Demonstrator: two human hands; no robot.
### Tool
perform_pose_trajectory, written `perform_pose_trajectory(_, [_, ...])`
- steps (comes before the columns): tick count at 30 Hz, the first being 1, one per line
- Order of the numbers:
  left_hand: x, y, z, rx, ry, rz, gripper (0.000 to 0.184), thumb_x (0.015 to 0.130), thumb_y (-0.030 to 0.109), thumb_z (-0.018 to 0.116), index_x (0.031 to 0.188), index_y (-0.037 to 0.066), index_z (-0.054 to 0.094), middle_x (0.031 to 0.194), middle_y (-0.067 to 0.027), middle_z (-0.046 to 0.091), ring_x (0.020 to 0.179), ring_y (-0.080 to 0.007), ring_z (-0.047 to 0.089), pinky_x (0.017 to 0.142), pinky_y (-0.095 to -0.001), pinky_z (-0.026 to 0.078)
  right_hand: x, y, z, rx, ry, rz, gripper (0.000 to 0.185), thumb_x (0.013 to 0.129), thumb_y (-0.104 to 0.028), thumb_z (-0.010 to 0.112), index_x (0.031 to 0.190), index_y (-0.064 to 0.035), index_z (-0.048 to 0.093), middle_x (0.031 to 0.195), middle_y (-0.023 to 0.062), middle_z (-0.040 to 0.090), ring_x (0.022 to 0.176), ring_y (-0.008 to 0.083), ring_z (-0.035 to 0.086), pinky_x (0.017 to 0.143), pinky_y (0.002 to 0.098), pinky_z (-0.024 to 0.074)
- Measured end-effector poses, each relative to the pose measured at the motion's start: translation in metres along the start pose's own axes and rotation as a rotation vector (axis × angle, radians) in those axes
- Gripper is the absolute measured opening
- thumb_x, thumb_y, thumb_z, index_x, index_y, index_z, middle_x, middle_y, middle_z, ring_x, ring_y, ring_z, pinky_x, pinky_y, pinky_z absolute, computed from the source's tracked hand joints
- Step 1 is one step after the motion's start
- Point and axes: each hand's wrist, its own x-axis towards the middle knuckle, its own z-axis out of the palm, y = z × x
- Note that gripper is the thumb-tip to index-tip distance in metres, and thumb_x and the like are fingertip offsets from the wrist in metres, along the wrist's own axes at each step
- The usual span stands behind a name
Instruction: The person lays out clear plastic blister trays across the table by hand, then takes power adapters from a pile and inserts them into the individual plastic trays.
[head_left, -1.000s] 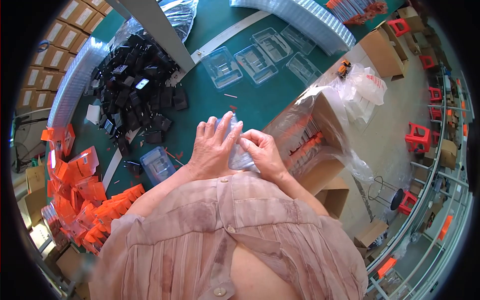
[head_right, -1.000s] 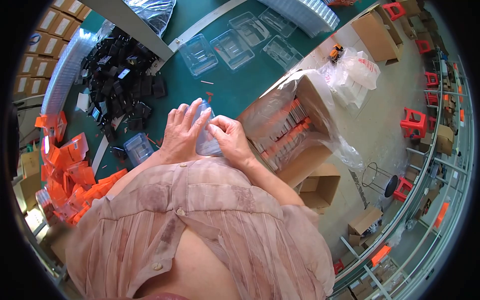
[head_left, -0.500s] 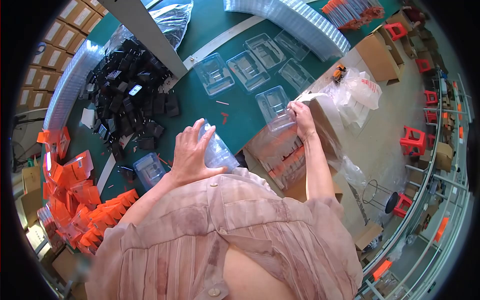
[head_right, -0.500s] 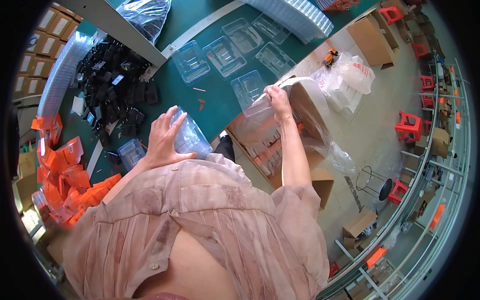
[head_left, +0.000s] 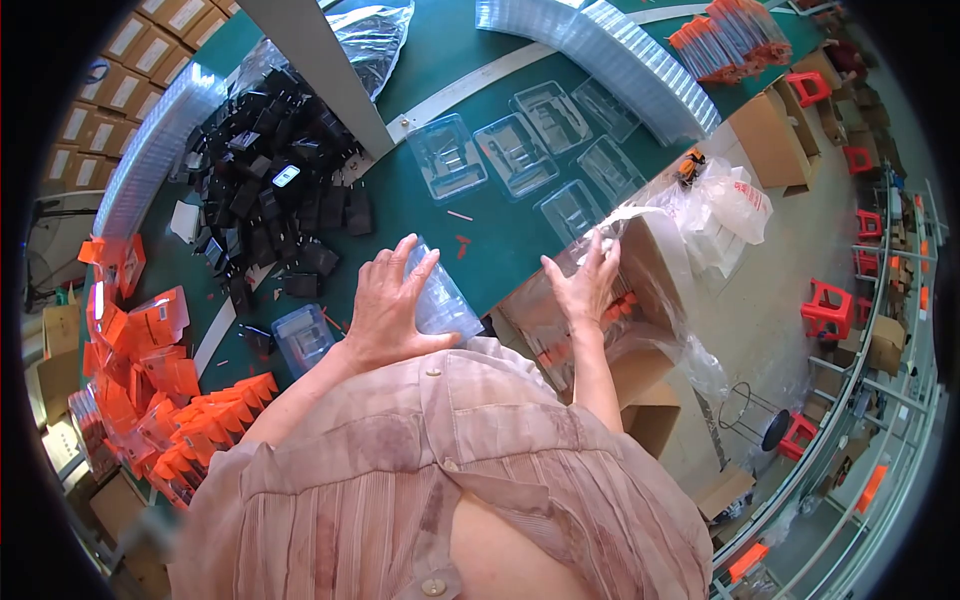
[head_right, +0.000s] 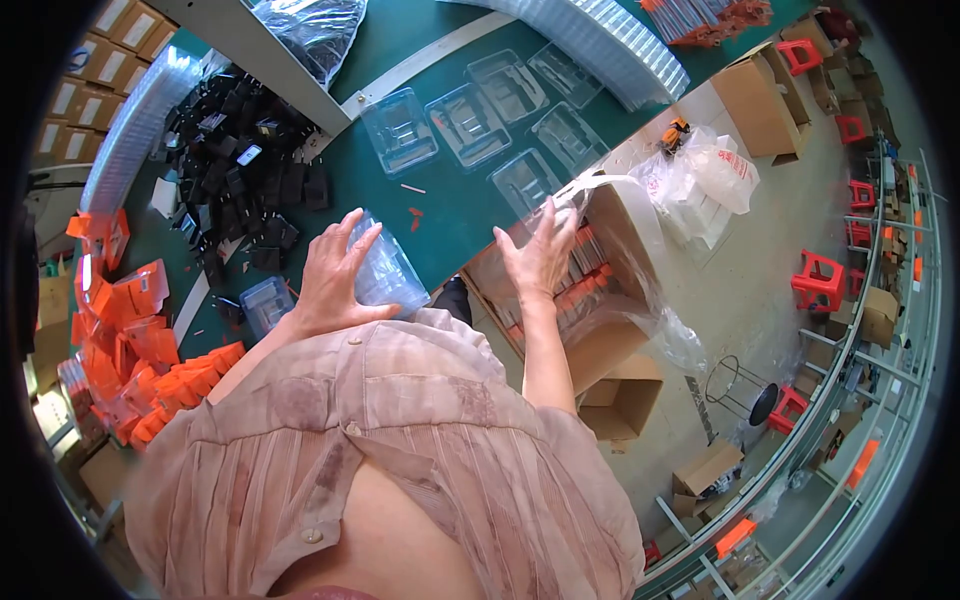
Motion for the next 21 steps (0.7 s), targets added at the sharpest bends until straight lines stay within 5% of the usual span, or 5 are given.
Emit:
perform_pose_trajectory(7, [-0.001, 0.000, 0.000, 0.017, 0.012, -0.011, 0.092, 0.057, 0.052, 0.076, 0.130, 0.002, 0.052, 0.138, -0.0214, 0.038, 0.117, -0.0354, 0.042, 0.097, -0.0467, 0.034, 0.031, -0.028, 0.018, -0.212, 0.010, -0.043, 0.066, 0.079, -0.039, 0.074, 0.131, -0.0092, 0.046, 0.136, 0.0197, 0.041, 0.117, 0.0362, 0.050, 0.087, 0.0458, 0.0506])
perform_pose_trajectory(14, [-0.001, 0.002, -0.009, -0.050, -0.011, -0.092, 0.092, 0.057, 0.049, 0.077, 0.134, 0.006, 0.050, 0.144, -0.0218, 0.035, 0.126, -0.0380, 0.040, 0.104, -0.0504, 0.031, 0.034, -0.061, 0.004, -0.310, 0.090, -0.169, 0.061, 0.080, -0.039, 0.074, 0.128, -0.0097, 0.050, 0.136, 0.0181, 0.041, 0.117, 0.0356, 0.049, 0.083, 0.0434, 0.0502])
perform_pose_trajectory(15, [-0.002, 0.000, -0.009, -0.016, 0.012, -0.074, 0.094, 0.056, 0.047, 0.078, 0.135, 0.006, 0.049, 0.144, -0.0214, 0.036, 0.125, -0.0376, 0.041, 0.102, -0.0500, 0.033, 0.031, -0.074, -0.011, -0.154, 0.082, -0.234, 0.048, 0.081, -0.034, 0.074, 0.118, -0.0079, 0.057, 0.128, 0.0177, 0.049, 0.111, 0.0315, 0.054, 0.080, 0.0392, 0.0495])
perform_pose_trajectory(19, [-0.001, 0.000, -0.009, 0.003, 0.059, -0.007, 0.095, 0.056, 0.049, 0.079, 0.135, 0.006, 0.048, 0.143, -0.0205, 0.037, 0.121, -0.0376, 0.041, 0.099, -0.0497, 0.034, 0.002, -0.124, -0.036, 1.118, -0.810, 0.068, 0.026, 0.091, -0.026, 0.067, 0.093, -0.0008, 0.065, 0.078, 0.0011, 0.064, 0.072, 0.0088, 0.056, 0.066, 0.0257, 0.0463])
perform_pose_trajectory(21, [-0.001, 0.000, -0.008, -0.002, 0.111, 0.050, 0.093, 0.056, 0.053, 0.077, 0.131, 0.005, 0.051, 0.141, -0.0203, 0.038, 0.116, -0.0381, 0.041, 0.095, -0.0492, 0.034, -0.007, -0.125, -0.036, 1.147, -1.001, 0.116, 0.022, 0.093, -0.023, 0.064, 0.088, -0.0017, 0.065, 0.078, -0.0027, 0.061, 0.071, 0.0052, 0.051, 0.063, 0.0220, 0.0423])
